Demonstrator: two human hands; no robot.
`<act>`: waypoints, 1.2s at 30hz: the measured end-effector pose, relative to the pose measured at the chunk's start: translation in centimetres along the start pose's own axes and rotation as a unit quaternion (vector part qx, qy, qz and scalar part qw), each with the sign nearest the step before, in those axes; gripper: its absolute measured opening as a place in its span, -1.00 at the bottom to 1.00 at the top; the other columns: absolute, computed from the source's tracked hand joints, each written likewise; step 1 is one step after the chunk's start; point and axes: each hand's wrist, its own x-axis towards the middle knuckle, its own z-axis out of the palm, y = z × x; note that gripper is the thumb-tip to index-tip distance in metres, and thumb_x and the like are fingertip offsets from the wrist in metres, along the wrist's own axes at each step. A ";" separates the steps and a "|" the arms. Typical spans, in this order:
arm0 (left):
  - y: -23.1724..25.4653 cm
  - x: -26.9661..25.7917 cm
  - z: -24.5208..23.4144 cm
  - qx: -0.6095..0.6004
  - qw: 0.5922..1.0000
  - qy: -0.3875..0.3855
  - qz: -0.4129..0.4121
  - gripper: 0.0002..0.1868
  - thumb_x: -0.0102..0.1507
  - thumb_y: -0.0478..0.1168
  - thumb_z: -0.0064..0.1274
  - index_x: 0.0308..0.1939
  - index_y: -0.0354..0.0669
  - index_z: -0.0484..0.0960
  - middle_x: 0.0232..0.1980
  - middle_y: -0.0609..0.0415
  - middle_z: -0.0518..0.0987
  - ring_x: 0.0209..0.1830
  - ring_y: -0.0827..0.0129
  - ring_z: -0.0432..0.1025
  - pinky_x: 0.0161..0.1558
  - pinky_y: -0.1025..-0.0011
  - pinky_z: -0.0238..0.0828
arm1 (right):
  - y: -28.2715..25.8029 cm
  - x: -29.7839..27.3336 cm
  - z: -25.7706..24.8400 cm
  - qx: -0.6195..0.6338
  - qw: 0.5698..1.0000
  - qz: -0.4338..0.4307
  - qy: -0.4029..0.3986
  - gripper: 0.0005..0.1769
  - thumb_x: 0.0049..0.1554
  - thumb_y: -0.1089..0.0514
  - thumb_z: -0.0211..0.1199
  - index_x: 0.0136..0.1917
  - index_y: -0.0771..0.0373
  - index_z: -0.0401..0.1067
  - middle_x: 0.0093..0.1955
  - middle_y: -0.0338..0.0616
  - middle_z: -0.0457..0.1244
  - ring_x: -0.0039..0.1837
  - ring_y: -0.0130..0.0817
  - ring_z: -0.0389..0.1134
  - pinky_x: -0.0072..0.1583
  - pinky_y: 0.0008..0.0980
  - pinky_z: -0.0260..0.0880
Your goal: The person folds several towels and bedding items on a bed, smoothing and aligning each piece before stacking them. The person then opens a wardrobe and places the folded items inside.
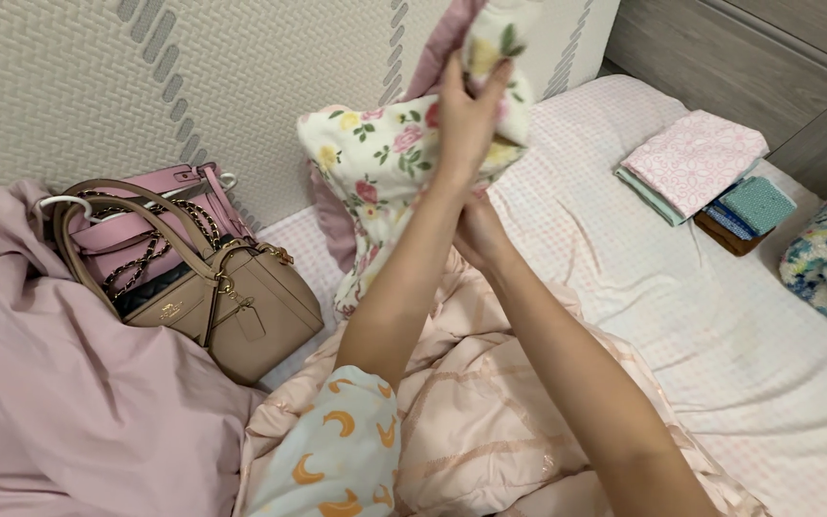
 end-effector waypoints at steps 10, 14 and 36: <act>0.2 -6.5 -0.6 0.400 0.893 0.060 0.197 -0.29 0.32 0.15 0.19 0.41 -0.12 0.37 0.41 -0.09 0.29 0.49 0.01 0.21 0.52 -0.08 0.01 | -10.0 -2.3 -1.0 0.203 0.969 -0.127 -0.063 -0.40 0.37 -0.10 -0.14 0.54 0.25 0.18 0.58 -0.03 0.12 0.59 -0.07 0.15 0.61 -0.02 0.06; -1.7 -9.2 -0.9 0.409 0.889 0.079 0.189 -0.01 0.23 0.29 0.22 0.54 -0.10 0.14 0.52 -0.13 0.16 0.59 -0.06 0.06 0.55 -0.29 -0.18 | -14.5 -3.4 -3.7 0.161 0.965 -0.198 -0.060 -0.39 0.42 -0.10 -0.16 0.56 0.31 0.18 0.61 0.00 0.11 0.62 -0.06 0.14 0.67 -0.04 0.08; -14.5 -21.7 15.0 0.450 0.785 -0.427 -0.009 0.12 0.18 0.56 -0.14 0.59 -0.04 0.01 0.65 -0.10 0.01 0.65 -0.02 -0.13 0.40 -0.54 -0.52 | -30.4 -29.2 -22.9 -0.046 0.897 -0.428 0.105 -0.31 0.31 -0.11 -0.15 0.59 0.27 0.19 0.69 -0.02 0.07 0.74 -0.04 0.06 0.72 -0.07 0.00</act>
